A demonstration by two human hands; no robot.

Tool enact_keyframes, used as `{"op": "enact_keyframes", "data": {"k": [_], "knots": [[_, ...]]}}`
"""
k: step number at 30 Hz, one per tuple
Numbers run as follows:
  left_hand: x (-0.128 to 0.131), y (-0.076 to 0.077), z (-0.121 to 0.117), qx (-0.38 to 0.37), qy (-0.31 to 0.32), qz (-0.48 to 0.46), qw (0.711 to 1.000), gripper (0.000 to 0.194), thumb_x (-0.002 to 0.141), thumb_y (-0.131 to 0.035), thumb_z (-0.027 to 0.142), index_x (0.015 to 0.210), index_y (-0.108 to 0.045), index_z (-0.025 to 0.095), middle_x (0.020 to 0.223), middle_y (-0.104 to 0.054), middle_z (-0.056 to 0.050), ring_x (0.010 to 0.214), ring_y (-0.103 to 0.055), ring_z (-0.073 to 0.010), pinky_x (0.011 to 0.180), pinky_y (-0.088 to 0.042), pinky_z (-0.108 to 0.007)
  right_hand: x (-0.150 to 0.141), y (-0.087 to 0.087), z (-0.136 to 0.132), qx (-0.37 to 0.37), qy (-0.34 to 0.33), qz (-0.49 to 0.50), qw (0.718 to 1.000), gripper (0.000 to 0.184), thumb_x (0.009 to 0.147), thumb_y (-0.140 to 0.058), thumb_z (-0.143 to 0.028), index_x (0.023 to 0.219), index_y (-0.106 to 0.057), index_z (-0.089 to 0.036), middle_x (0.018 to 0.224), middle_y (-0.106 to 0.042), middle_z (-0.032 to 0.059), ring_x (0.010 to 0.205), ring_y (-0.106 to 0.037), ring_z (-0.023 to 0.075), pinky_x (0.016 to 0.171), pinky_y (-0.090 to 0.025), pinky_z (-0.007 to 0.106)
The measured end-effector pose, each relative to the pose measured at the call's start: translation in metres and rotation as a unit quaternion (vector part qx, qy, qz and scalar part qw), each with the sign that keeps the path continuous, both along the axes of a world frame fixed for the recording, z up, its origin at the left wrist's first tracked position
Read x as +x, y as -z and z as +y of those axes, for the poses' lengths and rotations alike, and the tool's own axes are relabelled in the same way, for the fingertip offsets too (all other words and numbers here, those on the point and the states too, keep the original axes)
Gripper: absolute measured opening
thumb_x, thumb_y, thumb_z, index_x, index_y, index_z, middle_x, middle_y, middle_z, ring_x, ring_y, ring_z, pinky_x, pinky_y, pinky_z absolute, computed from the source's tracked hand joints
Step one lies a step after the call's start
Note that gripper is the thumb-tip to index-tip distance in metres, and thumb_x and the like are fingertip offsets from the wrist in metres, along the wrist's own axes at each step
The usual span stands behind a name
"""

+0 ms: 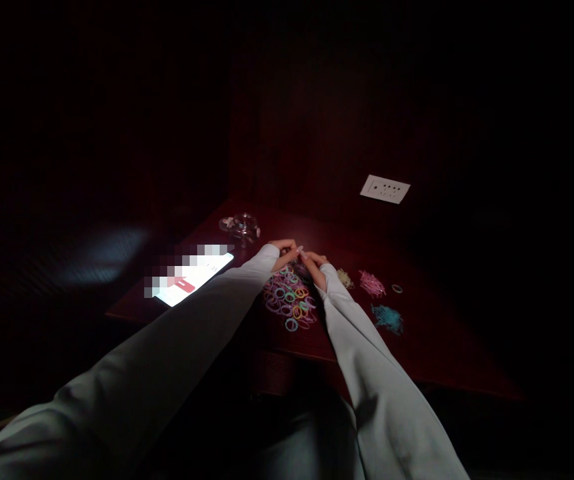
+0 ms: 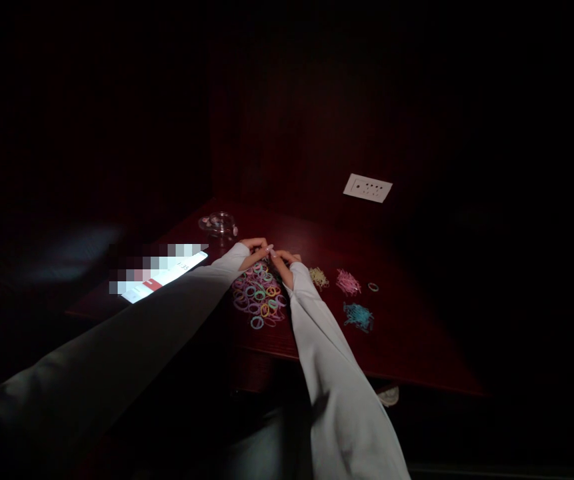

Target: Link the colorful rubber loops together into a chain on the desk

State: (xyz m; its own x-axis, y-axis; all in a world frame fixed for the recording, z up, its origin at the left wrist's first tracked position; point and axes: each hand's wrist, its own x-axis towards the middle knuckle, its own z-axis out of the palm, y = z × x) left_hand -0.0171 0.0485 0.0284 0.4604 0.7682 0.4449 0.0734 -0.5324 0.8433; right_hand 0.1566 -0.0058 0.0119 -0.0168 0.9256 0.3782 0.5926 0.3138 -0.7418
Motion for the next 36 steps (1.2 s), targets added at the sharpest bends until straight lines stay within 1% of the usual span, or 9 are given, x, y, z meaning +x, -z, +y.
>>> {"op": "enact_keyframes", "data": {"k": [4, 14, 18, 21, 24, 27, 29, 32, 36], "knots": [[0.001, 0.005, 0.002, -0.007, 0.016, 0.004, 1.0, 0.053, 0.086, -0.058, 0.069, 0.069, -0.058, 0.02, 0.054, -0.048, 0.004, 0.051, -0.04, -0.0108, 0.053, -0.029, -0.025, -0.005, -0.009, -0.011, 0.015, 0.009, -0.001, 1.0, 0.048, 0.096, -0.048, -0.067, 0.089, -0.077, -0.029, 0.098, -0.073, 0.0026, 0.105, -0.054, 0.0242, 0.1, -0.042, 0.037], [0.001, 0.008, 0.005, -0.008, 0.023, 0.002, 1.0, 0.055, 0.086, -0.06, 0.071, 0.068, -0.059, 0.019, 0.051, -0.053, 0.003, 0.047, -0.042, -0.0104, 0.052, -0.03, -0.025, -0.008, -0.012, -0.014, 0.013, -0.014, -0.006, 1.0, 0.035, 0.096, -0.056, -0.054, 0.085, -0.077, -0.028, 0.097, -0.073, 0.0027, 0.107, -0.053, 0.0246, 0.102, -0.04, 0.038], [0.002, 0.008, 0.007, -0.006, -0.001, 0.009, 1.0, 0.053, 0.089, -0.057, 0.067, 0.066, -0.057, 0.02, 0.05, -0.048, 0.005, 0.049, -0.04, -0.0112, 0.053, -0.03, -0.025, -0.008, -0.014, -0.014, 0.033, 0.016, -0.004, 0.999, 0.037, 0.095, -0.057, -0.056, 0.082, -0.076, -0.027, 0.092, -0.071, 0.0041, 0.102, -0.053, 0.0249, 0.097, -0.039, 0.039], [0.001, 0.005, 0.009, -0.004, -0.024, 0.007, 1.0, 0.049, 0.093, -0.055, 0.059, 0.064, -0.055, 0.02, 0.057, -0.053, 0.002, 0.056, -0.046, -0.0126, 0.06, -0.035, -0.025, -0.003, -0.016, -0.029, 0.086, 0.076, -0.051, 0.992, 0.04, 0.098, -0.054, -0.056, 0.082, -0.076, -0.027, 0.094, -0.072, 0.0056, 0.1, -0.052, 0.0255, 0.095, -0.037, 0.041], [-0.001, 0.005, 0.012, 0.034, -0.071, 0.033, 0.996, 0.041, 0.096, -0.052, 0.046, 0.064, -0.054, 0.02, 0.058, -0.052, 0.003, 0.06, -0.046, -0.0137, 0.064, -0.035, -0.026, 0.017, -0.016, -0.066, 0.144, 0.167, -0.163, 0.962, 0.036, 0.097, -0.057, -0.054, 0.081, -0.076, -0.027, 0.097, -0.073, 0.0076, 0.101, -0.05, 0.0281, 0.096, -0.031, 0.045], [-0.004, 0.007, 0.012, 0.114, -0.103, 0.095, 0.984, 0.029, 0.093, -0.059, 0.037, 0.07, -0.06, 0.02, 0.067, -0.059, 0.001, 0.067, -0.049, -0.015, 0.075, -0.035, -0.03, 0.053, -0.013, -0.113, 0.203, 0.346, -0.262, 0.878, 0.032, 0.099, -0.054, -0.049, 0.088, -0.074, -0.027, 0.099, -0.074, 0.0081, 0.106, -0.049, 0.0306, 0.098, -0.025, 0.05], [-0.004, 0.01, 0.012, 0.153, -0.092, 0.144, 0.973, 0.019, 0.089, -0.066, 0.036, 0.077, -0.065, 0.021, 0.082, -0.067, -0.001, 0.081, -0.054, -0.0181, 0.083, -0.035, -0.032, 0.08, -0.01, -0.141, 0.195, 0.425, -0.318, 0.824, 0.036, 0.1, -0.05, -0.051, 0.088, -0.073, -0.026, 0.096, -0.073, 0.0076, 0.106, -0.049, 0.0315, 0.096, -0.022, 0.051], [-0.005, 0.013, 0.01, 0.179, -0.058, 0.21, 0.959, 0.016, 0.084, -0.073, 0.038, 0.089, -0.07, 0.023, 0.102, -0.072, -0.002, 0.101, -0.055, -0.0226, 0.092, -0.034, -0.035, 0.11, -0.006, -0.163, 0.119, 0.451, -0.395, 0.791, 0.046, 0.1, -0.043, -0.056, 0.08, -0.069, -0.024, 0.089, -0.07, 0.0071, 0.102, -0.047, 0.0314, 0.089, -0.022, 0.047], [-0.006, 0.014, 0.008, 0.177, -0.032, 0.27, 0.946, 0.028, 0.08, -0.079, 0.043, 0.101, -0.071, 0.026, 0.119, -0.07, 0.0, 0.112, -0.051, -0.0245, 0.098, -0.031, -0.039, 0.12, -0.008, -0.162, 0.053, 0.442, -0.421, 0.79, 0.051, 0.101, -0.038, -0.055, 0.077, -0.071, -0.023, 0.087, -0.069, 0.0065, 0.099, -0.047, 0.0301, 0.085, -0.02, 0.043]]}}
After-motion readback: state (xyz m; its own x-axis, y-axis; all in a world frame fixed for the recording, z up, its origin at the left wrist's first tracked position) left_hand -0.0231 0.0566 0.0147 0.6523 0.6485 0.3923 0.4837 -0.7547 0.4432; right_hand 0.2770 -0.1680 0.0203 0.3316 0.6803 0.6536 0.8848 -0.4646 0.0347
